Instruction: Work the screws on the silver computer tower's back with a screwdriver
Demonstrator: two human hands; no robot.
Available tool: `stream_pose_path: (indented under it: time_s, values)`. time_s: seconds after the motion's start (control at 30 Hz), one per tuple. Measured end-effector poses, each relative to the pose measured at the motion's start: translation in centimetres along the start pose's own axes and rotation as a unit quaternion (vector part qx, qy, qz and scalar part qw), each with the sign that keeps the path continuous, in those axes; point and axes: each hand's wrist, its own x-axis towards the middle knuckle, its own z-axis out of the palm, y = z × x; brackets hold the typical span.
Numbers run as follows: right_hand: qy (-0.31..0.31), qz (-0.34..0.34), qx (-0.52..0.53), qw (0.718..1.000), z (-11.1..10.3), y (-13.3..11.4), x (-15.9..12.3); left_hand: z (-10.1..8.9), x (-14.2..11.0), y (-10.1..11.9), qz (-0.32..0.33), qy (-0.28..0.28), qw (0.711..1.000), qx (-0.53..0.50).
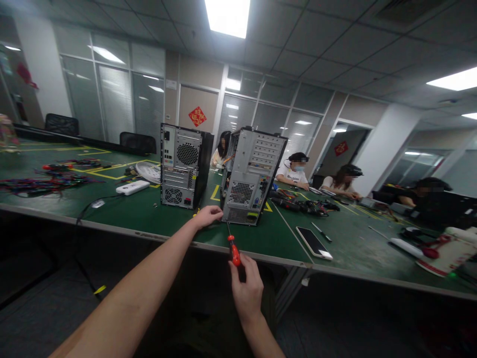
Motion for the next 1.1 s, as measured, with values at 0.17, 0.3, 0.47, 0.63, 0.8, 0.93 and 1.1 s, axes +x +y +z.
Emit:
stream_pose_path:
  time_s: [0.17, 0.3, 0.47, 0.63, 0.8, 0.93, 1.1]
  values:
    - [-0.003, -0.007, -0.002, 1.0, 0.04, 0.24, -0.1, 0.0, 0.02, 0.09, -0.001, 0.006, 1.0, 0.006]
    - [0.001, -0.012, -0.008, 1.0, 0.1, 0.34, -0.21, 0.01, 0.03, 0.16, -0.002, 0.008, 1.0, 0.009]
    - [0.009, 0.004, 0.002, 1.0, -0.03, 0.03, 0.02, 0.03, -0.06, 0.31, 0.0, 0.013, 1.0, 0.02]
    - [0.001, 0.006, 0.003, 1.0, -0.1, 0.15, 0.08, 0.09, -0.15, 0.46, 0.006, 0.013, 1.0, 0.019]
    - [-0.001, -0.01, -0.013, 1.0, 0.05, 0.33, -0.1, 0.05, -0.11, 0.4, 0.007, 0.011, 1.0, 0.025]
    - [0.014, 0.007, -0.009, 1.0, 0.02, 0.18, 0.07, 0.04, -0.13, 0.27, 0.002, 0.012, 0.999, 0.029]
    - [0.004, 0.021, 0.018, 1.0, -0.15, -0.02, 0.33, 0.07, -0.12, 0.22, 0.002, 0.014, 1.0, 0.026]
